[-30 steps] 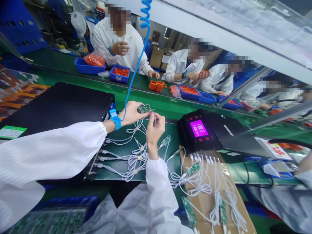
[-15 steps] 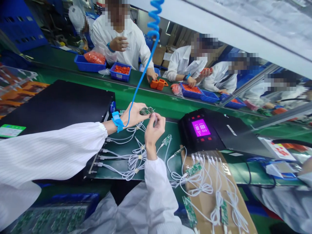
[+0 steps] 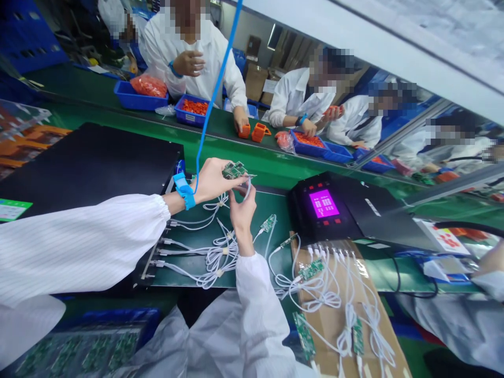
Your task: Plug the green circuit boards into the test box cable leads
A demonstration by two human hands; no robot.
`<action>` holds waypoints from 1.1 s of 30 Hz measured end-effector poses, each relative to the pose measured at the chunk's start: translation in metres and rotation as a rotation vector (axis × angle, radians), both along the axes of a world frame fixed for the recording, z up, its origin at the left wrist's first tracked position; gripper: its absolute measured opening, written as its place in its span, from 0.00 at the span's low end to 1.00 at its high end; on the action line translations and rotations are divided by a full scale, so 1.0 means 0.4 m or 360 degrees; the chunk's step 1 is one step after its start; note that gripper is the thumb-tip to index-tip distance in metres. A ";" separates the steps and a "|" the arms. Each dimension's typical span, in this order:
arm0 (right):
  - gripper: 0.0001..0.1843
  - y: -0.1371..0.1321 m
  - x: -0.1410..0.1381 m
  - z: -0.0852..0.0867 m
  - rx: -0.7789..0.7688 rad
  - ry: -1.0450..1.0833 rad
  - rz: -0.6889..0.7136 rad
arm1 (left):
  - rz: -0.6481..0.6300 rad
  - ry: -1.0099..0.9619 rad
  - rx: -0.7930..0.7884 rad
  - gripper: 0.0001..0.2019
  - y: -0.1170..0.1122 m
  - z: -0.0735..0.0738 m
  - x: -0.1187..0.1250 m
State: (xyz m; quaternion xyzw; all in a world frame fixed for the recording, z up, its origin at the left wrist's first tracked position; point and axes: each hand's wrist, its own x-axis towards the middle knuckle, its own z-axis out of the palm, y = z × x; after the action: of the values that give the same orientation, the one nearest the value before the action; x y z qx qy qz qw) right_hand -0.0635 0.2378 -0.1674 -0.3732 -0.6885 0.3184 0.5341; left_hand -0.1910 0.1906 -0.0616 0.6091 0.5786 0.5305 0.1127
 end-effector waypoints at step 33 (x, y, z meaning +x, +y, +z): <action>0.18 0.083 -0.086 0.020 -0.0088 -0.1791 -0.0373 | 0.0264 -0.1157 -0.0223 0.05 0.023 0.036 -0.053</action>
State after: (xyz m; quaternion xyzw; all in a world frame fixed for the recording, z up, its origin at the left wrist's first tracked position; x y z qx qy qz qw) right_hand -0.0977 0.2712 -0.1595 -0.5729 -0.8122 0.0274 0.1072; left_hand -0.2123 0.1997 -0.0472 0.3231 0.5832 0.6784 0.3087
